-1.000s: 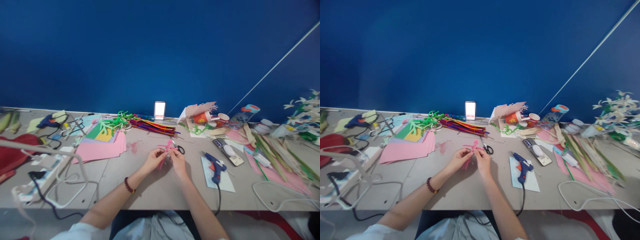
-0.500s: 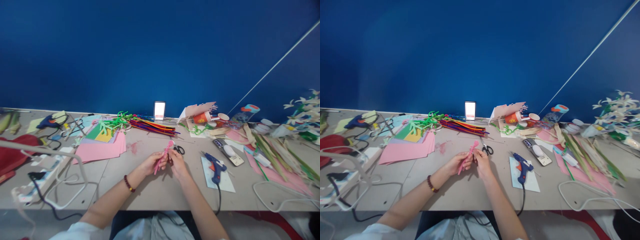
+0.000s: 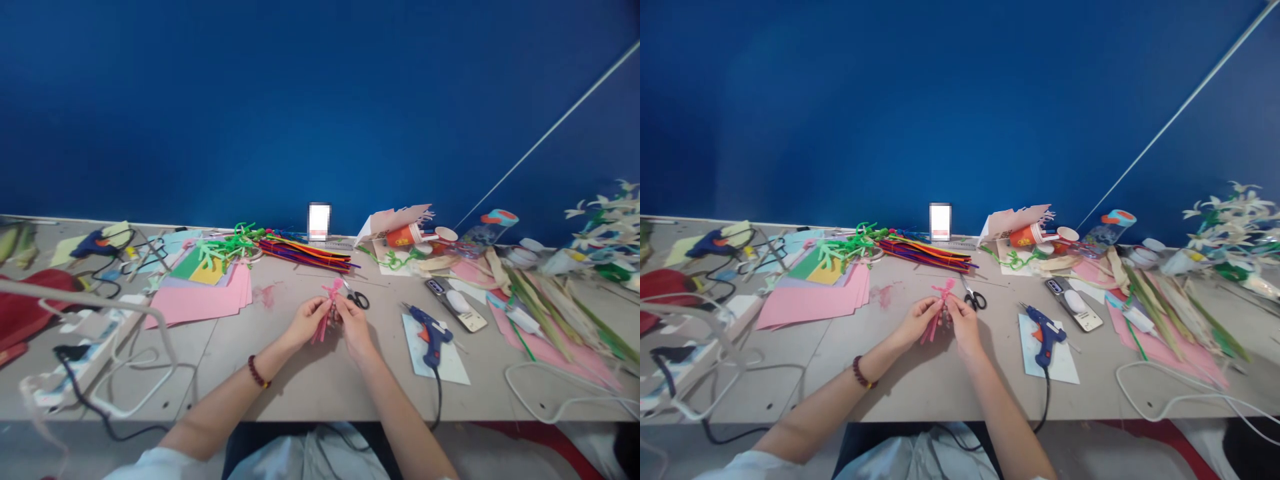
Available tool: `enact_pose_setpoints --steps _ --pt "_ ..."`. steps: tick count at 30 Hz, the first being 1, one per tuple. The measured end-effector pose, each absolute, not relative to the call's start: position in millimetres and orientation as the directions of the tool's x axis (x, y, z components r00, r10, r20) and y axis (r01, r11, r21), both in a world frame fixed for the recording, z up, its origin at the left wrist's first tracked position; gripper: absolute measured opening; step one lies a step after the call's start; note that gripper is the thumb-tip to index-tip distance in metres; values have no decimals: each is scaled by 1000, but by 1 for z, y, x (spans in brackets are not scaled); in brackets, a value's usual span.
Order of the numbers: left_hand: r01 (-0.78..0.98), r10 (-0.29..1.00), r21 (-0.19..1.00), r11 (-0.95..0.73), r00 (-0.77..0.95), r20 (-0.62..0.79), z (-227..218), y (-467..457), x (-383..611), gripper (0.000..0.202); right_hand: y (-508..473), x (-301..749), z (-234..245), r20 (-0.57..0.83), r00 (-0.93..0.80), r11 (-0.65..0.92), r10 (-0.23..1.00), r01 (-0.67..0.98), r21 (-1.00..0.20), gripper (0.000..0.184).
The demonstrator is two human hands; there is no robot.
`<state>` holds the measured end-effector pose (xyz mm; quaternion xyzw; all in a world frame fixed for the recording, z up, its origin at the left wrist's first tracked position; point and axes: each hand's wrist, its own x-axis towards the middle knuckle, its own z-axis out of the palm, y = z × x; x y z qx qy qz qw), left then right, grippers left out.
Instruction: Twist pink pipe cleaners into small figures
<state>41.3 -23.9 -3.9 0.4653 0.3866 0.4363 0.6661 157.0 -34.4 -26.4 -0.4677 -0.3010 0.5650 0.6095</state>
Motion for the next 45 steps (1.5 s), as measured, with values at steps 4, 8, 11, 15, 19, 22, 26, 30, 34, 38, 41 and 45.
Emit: enact_pose_setpoints --steps 4,8,11,15,19,22,26,30,34,38,41,45 --pt "-243 930 943 227 341 -136 -8 -23 41 39 -36 153 -26 -159 84 -96 984 -503 -859 32" --pt "-251 923 937 241 359 -141 -11 -24 42 38 -37 152 -24 -203 37 -148 979 -557 -817 32" --pt "-280 907 920 275 392 -152 -14 -24 42 37 -39 151 -21 -223 44 -158 974 -571 -805 36" --pt "-377 862 849 369 482 -161 -15 -25 43 38 -40 151 -15 -239 -55 -223 970 -601 -767 41" --pt "-442 764 737 512 626 -155 -11 -26 41 37 -40 153 -14 -247 -136 -276 959 -631 -725 37" --pt "-415 717 709 571 672 -183 -8 -25 39 33 -40 154 -19 -250 -117 -269 961 -601 -753 33" --pt "-300 865 880 367 457 -205 -5 -24 39 31 -37 157 -25 -126 168 -47 978 -408 -912 26" --pt "-132 973 989 68 226 -37 -1 -27 41 26 -35 163 -26 49 263 92 964 -154 -984 19" --pt "-87 961 996 35 276 -9 -4 -28 43 30 -35 162 -26 -61 260 7 964 -252 -968 24" --pt "-152 914 977 152 398 -81 -10 -28 43 37 -35 156 -26 -158 174 -67 972 -439 -896 32" --pt "-229 880 938 259 457 -131 -10 -28 43 37 -37 152 -24 -230 30 -176 973 -547 -818 40" --pt "-364 794 830 423 589 -146 -3 -28 42 36 -39 152 -21 -255 -5 -212 967 -575 -790 36"
